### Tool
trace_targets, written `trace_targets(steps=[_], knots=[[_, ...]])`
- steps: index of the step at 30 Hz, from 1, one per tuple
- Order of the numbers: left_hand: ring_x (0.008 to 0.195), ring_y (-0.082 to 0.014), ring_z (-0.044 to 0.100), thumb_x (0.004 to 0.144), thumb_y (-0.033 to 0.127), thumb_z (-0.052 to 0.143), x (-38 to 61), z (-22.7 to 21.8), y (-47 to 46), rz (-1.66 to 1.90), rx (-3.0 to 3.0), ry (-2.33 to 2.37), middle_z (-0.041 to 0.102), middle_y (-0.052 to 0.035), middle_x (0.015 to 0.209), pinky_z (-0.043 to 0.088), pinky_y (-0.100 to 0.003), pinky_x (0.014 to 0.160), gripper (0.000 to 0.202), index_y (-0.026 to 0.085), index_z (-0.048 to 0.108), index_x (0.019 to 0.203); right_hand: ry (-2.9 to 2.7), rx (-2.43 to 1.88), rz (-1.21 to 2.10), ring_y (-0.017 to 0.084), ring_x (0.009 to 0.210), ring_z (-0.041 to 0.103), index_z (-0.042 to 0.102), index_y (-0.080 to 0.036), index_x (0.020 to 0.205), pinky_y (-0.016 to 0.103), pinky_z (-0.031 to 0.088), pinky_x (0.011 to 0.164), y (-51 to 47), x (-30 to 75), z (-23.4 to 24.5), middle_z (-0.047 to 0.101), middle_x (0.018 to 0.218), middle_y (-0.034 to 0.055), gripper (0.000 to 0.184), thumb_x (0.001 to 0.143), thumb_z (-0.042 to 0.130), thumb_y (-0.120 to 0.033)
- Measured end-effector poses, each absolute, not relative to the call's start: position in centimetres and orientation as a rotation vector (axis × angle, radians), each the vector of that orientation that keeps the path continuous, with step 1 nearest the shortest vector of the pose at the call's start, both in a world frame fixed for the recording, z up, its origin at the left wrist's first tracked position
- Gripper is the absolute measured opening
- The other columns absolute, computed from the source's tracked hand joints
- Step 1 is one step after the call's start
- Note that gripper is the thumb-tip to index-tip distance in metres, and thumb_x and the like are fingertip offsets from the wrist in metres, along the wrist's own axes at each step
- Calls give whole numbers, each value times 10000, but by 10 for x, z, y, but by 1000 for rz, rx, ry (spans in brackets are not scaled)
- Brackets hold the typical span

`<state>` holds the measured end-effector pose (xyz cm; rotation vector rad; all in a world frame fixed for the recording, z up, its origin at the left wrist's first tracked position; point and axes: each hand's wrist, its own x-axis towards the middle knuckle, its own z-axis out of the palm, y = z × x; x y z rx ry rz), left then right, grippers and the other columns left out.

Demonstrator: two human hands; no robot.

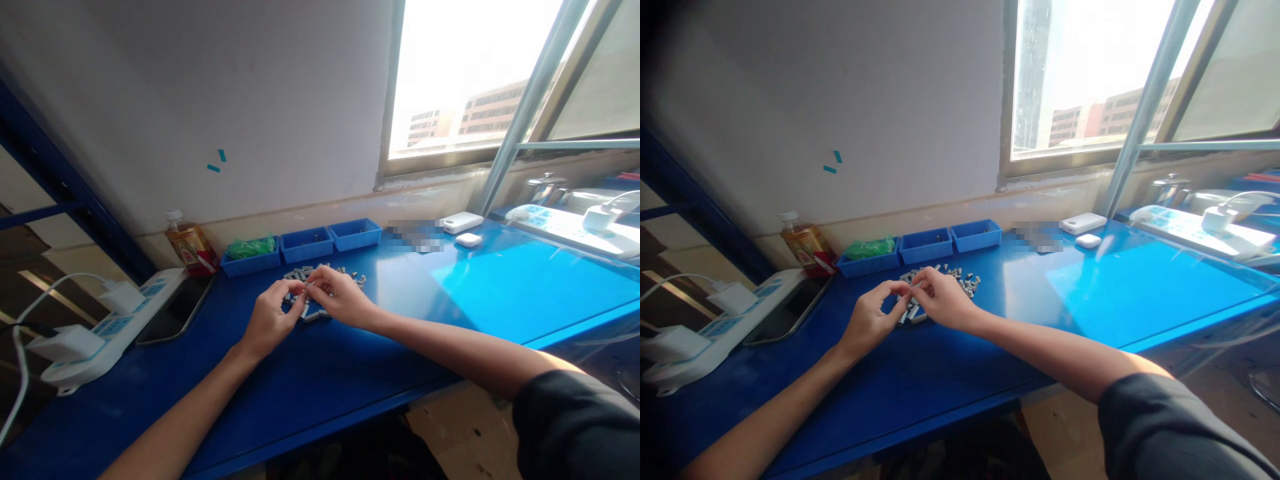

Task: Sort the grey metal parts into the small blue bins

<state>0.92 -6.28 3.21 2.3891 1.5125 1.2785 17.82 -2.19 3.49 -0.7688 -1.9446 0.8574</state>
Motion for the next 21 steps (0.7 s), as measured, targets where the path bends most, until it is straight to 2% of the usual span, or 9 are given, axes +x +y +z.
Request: trace_targets(steps=[1,3,5,9,16,21], knots=[[836,-171,630,859,269,544,9,32,-64,1284,2383,1515,673,-35,892,491,-257,705,139,188,622,940,-1980,-801,808,112,638,585,554,-178,844,205,404,568,-23,179,37,646,728,1,87,876,523,-253],[849,-172,632,856,254,538,10,33,-65,1295,2393,1508,674,-38,911,497,-250,690,145,188,617,959,-2055,-860,716,110,621,569,521,-175,710,211,378,571,-24,179,40,630,678,4,229,916,456,-252],[850,-169,633,855,239,533,10,33,-65,1302,2426,1490,672,-39,910,500,-254,717,144,186,613,963,-2126,-880,640,111,618,562,474,-176,645,218,366,593,-24,180,42,614,645,6,309,941,399,-227],[835,-164,633,854,235,536,11,34,-65,1308,2468,1469,669,-39,895,496,-269,775,130,181,610,947,-2255,-888,530,118,619,549,459,-179,665,221,340,597,-24,181,42,600,646,9,292,946,386,-203],[800,-166,636,820,233,543,12,36,-67,1249,2419,1487,674,-31,858,512,-261,718,133,183,623,914,-2364,-812,400,132,608,517,452,-183,723,236,294,572,-20,182,35,590,672,26,220,934,393,-178],[775,-165,648,801,278,563,11,35,-65,1291,2191,1464,691,-31,843,521,-265,729,153,173,637,884,-2337,-720,468,128,626,528,475,-186,764,223,314,577,-15,186,37,603,697,23,202,941,380,-207]])
